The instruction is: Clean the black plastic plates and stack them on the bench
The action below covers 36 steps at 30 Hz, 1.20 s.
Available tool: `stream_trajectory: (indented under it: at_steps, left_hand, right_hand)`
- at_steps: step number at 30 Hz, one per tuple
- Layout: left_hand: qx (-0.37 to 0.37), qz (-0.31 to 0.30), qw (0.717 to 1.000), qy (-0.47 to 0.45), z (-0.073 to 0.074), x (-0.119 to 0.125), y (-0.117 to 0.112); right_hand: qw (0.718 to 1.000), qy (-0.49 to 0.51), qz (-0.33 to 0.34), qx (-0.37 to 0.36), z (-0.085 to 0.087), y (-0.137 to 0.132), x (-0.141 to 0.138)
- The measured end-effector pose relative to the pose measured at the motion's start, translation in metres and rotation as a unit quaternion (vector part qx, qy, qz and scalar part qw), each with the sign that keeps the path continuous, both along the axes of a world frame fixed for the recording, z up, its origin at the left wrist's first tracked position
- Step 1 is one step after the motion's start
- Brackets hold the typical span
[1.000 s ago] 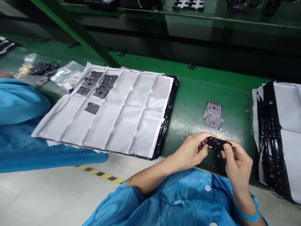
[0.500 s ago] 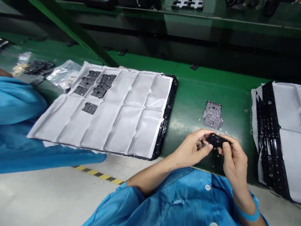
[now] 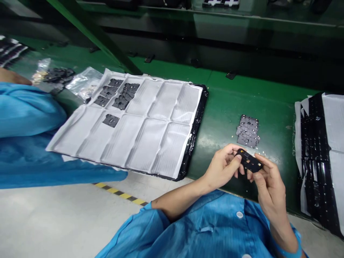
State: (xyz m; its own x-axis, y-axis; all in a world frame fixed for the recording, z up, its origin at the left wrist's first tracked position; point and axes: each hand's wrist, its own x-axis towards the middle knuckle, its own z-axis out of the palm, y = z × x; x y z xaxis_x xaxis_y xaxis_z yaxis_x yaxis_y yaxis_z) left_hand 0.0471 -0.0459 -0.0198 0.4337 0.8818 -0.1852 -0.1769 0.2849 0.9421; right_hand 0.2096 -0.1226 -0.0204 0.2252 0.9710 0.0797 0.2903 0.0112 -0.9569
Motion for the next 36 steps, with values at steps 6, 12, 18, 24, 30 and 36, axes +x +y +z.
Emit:
stream_trajectory:
  at_steps: [6, 12, 18, 24, 30, 36]
  left_hand:
    - [0.036, -0.011, 0.999, 0.022, 0.0027, -0.0022, 0.0002]
    - [0.05, -0.024, 0.998, 0.0, 0.0005, -0.0051, 0.0014]
    - [0.056, -0.039, 0.998, 0.003, -0.0007, -0.0077, 0.0025]
    - [0.042, -0.035, 0.998, 0.01, 0.0019, -0.0076, 0.0032]
    - [-0.009, -0.024, 1.0, -0.003, 0.005, -0.0055, 0.0055]
    - [-0.113, 0.027, 0.993, -0.031, 0.0069, 0.0004, 0.0035]
  right_hand:
    - [1.0, -0.003, -0.019, -0.015, -0.0062, -0.0028, 0.0021]
    - [0.999, -0.02, -0.02, -0.018, -0.0037, -0.0023, 0.0038]
    - [0.999, -0.025, -0.019, -0.017, -0.0034, -0.0004, 0.0058]
    - [0.999, -0.036, -0.016, -0.006, 0.0008, 0.0018, 0.0048]
    - [0.998, -0.064, -0.017, 0.019, 0.0023, 0.002, 0.0018]
    - [0.996, -0.085, -0.015, 0.015, 0.0019, -0.0005, 0.0001]
